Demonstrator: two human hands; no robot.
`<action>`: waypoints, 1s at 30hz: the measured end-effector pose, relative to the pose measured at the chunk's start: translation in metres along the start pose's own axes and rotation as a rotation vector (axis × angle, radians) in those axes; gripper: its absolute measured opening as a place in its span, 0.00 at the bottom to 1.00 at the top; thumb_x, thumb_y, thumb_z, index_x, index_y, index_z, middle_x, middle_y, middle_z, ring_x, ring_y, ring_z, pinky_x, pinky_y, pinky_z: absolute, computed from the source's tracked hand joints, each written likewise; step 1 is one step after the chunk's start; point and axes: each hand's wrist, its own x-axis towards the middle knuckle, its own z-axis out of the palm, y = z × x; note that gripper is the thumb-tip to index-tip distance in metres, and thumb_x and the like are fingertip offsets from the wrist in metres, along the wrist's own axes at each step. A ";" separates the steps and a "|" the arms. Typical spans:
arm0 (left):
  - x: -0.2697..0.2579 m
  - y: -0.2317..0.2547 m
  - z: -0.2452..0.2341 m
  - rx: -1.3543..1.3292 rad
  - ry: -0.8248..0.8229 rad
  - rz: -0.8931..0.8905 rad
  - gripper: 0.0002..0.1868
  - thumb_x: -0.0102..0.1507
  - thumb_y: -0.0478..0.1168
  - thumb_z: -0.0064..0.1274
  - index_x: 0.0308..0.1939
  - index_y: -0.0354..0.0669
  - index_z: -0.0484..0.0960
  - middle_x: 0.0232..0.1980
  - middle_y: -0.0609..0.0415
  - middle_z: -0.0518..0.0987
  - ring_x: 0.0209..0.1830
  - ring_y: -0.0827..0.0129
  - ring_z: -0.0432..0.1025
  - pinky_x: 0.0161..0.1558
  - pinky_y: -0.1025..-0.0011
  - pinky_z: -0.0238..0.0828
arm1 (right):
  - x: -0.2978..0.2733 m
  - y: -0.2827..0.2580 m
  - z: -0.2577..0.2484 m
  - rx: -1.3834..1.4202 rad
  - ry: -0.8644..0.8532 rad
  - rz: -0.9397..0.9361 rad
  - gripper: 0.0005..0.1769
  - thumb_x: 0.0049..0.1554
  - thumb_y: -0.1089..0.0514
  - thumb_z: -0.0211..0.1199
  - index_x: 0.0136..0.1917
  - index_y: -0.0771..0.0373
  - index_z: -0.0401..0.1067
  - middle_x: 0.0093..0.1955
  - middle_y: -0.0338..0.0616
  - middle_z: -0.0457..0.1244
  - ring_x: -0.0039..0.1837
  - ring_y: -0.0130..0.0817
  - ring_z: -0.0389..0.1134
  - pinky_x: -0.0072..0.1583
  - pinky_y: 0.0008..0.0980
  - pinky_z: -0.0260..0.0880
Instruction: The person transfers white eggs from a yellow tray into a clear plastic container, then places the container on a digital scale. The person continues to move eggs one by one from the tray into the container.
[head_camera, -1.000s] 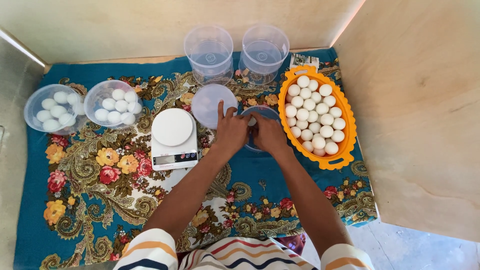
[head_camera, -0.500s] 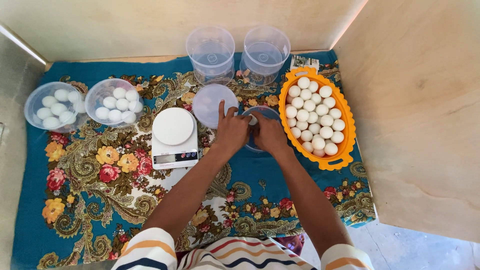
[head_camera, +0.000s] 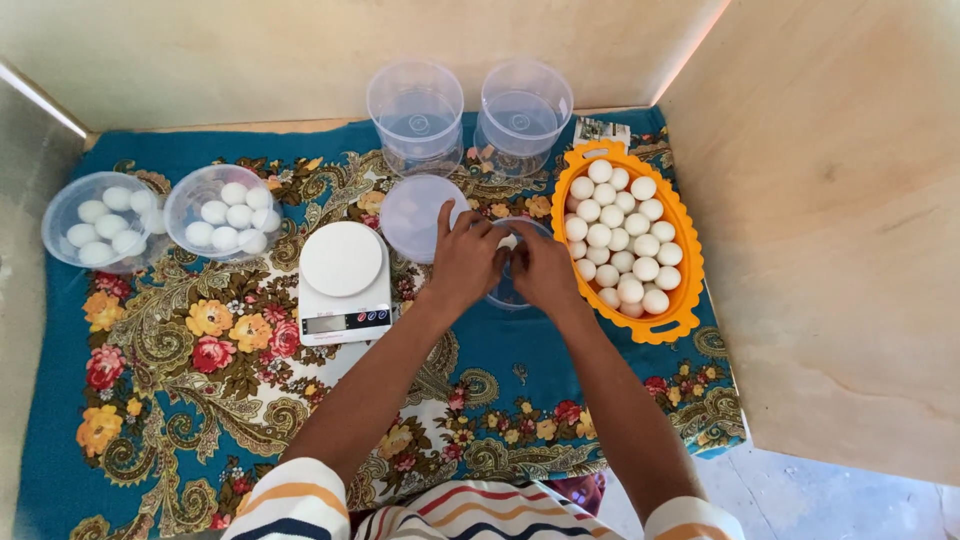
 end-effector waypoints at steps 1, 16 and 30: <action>0.002 0.001 0.002 -0.002 -0.002 0.001 0.06 0.65 0.44 0.60 0.44 0.52 0.86 0.39 0.56 0.81 0.55 0.61 0.71 0.75 0.39 0.43 | -0.002 -0.001 -0.005 0.000 0.000 0.003 0.27 0.54 0.68 0.60 0.68 0.61 0.70 0.35 0.54 0.69 0.42 0.56 0.73 0.44 0.50 0.74; 0.037 0.046 0.009 -0.186 -0.061 0.006 0.18 0.61 0.48 0.64 0.53 0.51 0.83 0.53 0.53 0.77 0.57 0.58 0.73 0.68 0.50 0.59 | -0.017 0.051 -0.042 -0.226 0.459 -0.203 0.26 0.48 0.61 0.74 0.61 0.55 0.78 0.54 0.46 0.65 0.55 0.50 0.68 0.55 0.49 0.68; 0.065 0.058 0.066 -0.237 -0.166 -0.006 0.20 0.59 0.46 0.59 0.53 0.44 0.82 0.59 0.47 0.77 0.64 0.48 0.71 0.68 0.44 0.55 | -0.022 0.090 -0.050 -0.338 0.132 0.132 0.32 0.53 0.56 0.70 0.70 0.54 0.69 0.79 0.56 0.51 0.81 0.58 0.51 0.75 0.68 0.49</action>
